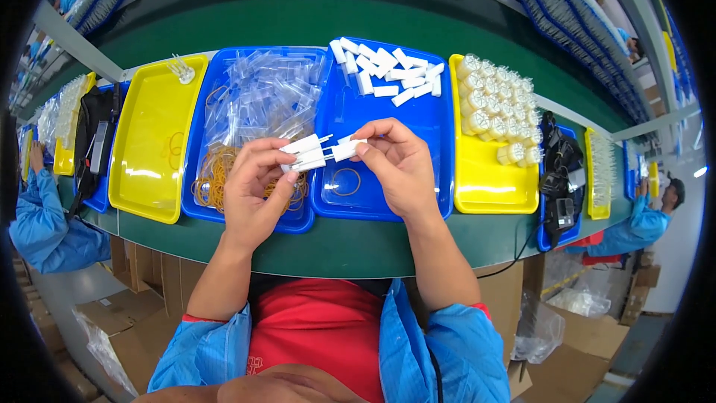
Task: The person assembles connector components by picking up plastic sleeves from a tray and fitting them onto the pins of a connector base by hand.
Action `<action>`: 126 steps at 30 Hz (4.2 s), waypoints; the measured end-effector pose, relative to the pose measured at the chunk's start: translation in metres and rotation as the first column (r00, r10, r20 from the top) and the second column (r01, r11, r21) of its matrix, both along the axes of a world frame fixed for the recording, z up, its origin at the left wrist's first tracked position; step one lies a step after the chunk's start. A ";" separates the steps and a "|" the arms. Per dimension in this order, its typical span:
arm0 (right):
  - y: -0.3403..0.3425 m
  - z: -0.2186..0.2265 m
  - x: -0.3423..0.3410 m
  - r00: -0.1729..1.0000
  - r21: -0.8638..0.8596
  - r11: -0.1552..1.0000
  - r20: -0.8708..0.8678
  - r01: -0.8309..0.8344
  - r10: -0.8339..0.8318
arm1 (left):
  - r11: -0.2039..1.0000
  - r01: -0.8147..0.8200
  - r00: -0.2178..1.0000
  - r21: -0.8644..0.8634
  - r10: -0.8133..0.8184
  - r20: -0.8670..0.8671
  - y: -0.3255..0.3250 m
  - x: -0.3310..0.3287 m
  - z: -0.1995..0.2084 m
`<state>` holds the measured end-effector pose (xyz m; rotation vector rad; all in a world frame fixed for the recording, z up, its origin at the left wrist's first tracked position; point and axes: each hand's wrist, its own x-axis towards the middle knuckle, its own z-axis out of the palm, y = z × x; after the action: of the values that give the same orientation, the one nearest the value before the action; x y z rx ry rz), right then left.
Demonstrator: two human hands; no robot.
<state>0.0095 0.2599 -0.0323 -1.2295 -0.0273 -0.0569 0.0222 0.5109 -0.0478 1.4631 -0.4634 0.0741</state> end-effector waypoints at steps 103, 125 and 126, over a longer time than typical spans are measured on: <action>0.039 0.016 -0.006 0.948 -0.631 0.766 0.303 0.122 0.098 | 0.992 -0.016 1.000 0.124 0.014 0.014 0.004 -0.002 0.007; -0.029 0.021 0.024 0.989 -0.952 0.268 0.139 0.146 -0.043 | 0.999 -0.028 0.999 -0.019 0.027 -0.045 0.002 0.000 0.004; -0.025 0.022 0.019 0.993 -0.870 0.479 0.099 0.114 -0.057 | 0.999 -0.018 0.999 -0.028 0.017 -0.045 0.002 -0.001 0.004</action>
<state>0.0281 0.2353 -0.0103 -2.2951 -0.0479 -0.1851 0.0214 0.5131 -0.0440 1.4378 -0.4115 0.0619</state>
